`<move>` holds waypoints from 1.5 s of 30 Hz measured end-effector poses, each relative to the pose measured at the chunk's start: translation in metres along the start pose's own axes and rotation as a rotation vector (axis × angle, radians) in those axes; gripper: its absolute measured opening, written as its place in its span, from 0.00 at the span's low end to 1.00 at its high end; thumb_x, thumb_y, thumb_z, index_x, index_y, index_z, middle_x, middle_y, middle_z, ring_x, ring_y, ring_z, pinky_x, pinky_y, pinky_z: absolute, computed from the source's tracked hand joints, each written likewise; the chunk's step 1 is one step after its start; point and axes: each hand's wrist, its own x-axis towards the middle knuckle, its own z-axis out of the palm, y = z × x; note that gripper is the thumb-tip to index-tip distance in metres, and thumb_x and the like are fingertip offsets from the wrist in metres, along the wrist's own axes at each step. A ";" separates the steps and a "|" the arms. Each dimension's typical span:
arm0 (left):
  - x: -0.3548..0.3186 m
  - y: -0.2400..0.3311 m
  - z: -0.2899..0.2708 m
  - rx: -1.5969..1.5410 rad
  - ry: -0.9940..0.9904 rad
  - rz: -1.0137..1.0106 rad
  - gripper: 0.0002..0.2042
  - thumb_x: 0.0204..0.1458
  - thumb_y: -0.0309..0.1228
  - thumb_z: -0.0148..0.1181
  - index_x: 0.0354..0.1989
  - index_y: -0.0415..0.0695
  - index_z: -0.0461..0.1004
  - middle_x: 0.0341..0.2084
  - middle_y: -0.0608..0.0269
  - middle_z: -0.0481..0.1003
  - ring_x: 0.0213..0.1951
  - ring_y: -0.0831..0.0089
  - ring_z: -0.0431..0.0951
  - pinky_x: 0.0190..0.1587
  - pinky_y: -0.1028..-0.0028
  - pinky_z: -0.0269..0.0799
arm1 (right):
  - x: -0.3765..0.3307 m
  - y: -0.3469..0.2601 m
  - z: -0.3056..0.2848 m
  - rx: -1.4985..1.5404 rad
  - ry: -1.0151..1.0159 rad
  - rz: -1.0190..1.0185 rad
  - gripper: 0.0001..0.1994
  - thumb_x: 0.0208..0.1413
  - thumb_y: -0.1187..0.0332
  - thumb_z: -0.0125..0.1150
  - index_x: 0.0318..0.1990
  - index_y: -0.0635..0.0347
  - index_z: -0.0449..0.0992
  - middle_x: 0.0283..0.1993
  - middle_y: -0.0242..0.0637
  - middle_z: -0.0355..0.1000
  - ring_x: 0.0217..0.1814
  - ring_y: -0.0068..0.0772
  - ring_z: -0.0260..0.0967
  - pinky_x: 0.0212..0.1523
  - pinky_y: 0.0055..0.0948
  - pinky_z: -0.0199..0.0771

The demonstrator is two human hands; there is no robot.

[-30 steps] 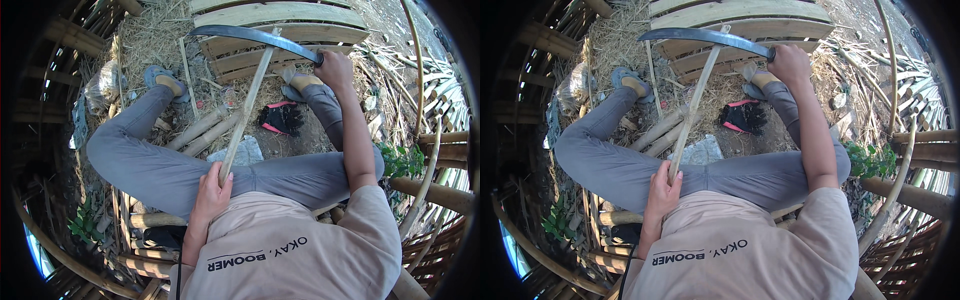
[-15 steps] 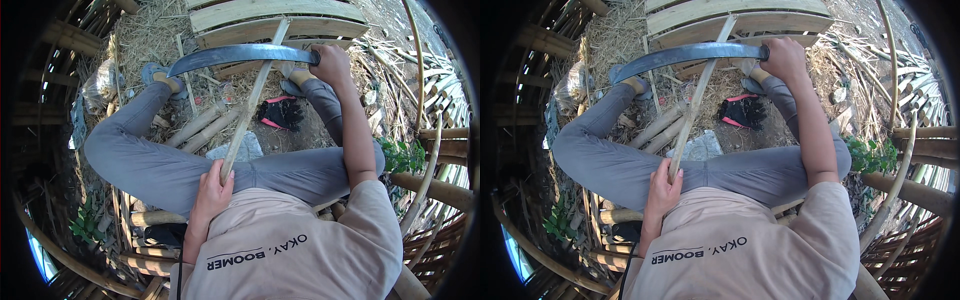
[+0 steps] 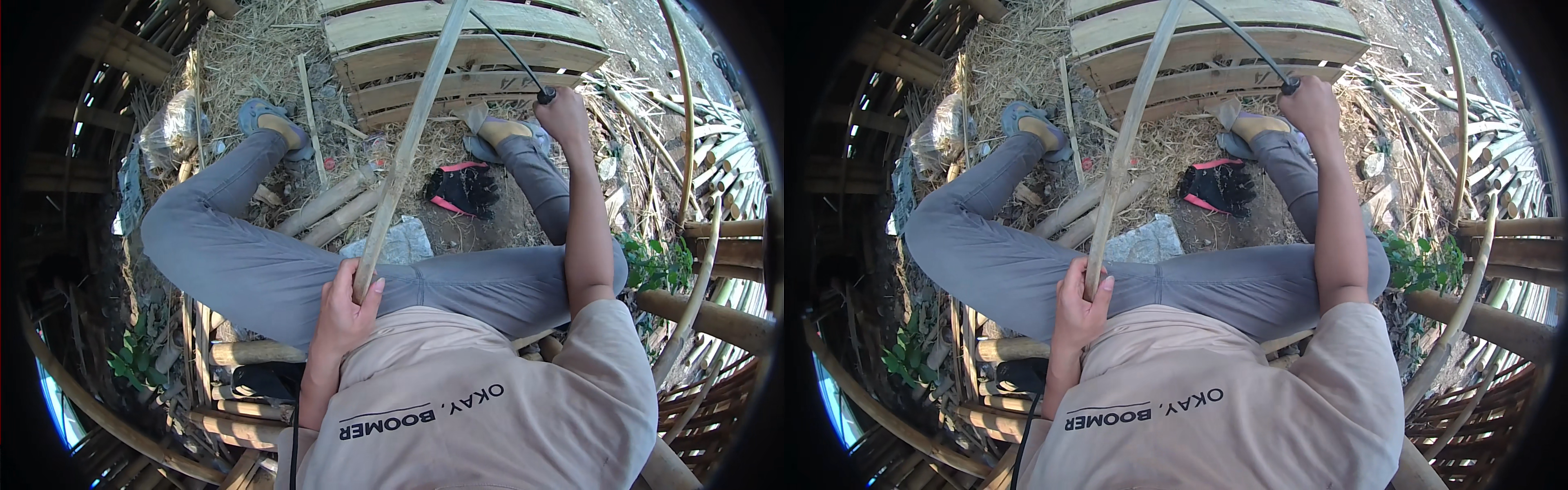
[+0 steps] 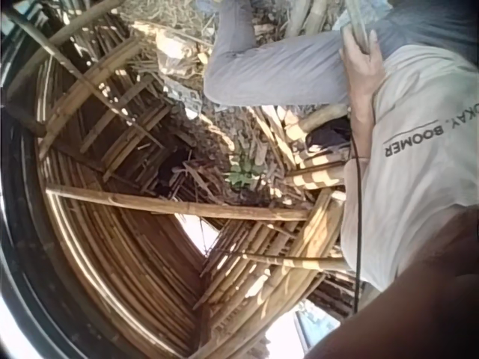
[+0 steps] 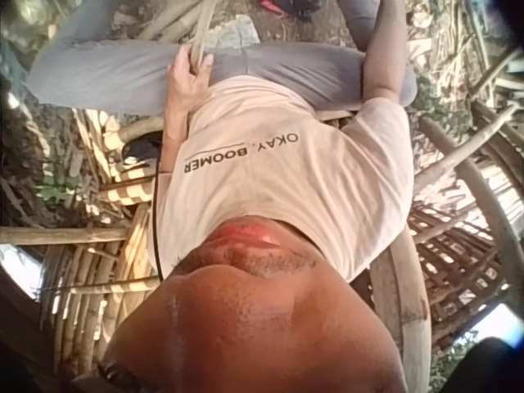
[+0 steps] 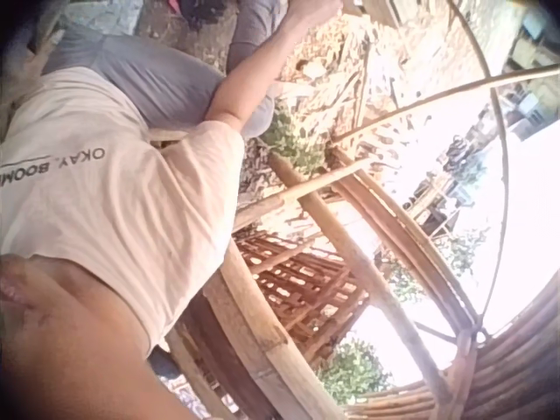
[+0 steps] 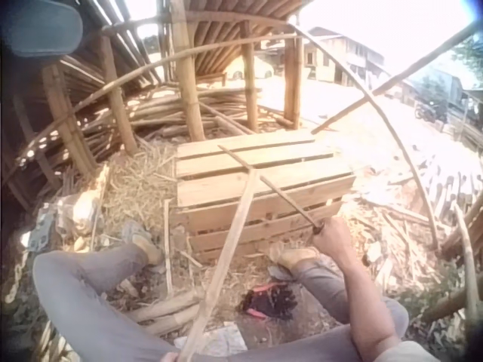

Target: The person holds a bamboo strip with one hand and scrapes along its surface using a curved blade.

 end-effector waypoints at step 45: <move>0.016 0.010 0.018 0.264 0.024 -0.198 0.06 0.65 0.26 0.46 0.41 0.36 0.66 0.26 0.34 0.75 0.32 0.32 0.74 0.35 0.42 0.64 | -0.072 -0.085 0.039 0.069 -0.464 -0.582 0.09 0.38 0.65 0.65 0.28 0.59 0.81 0.26 0.49 0.77 0.34 0.55 0.78 0.41 0.48 0.79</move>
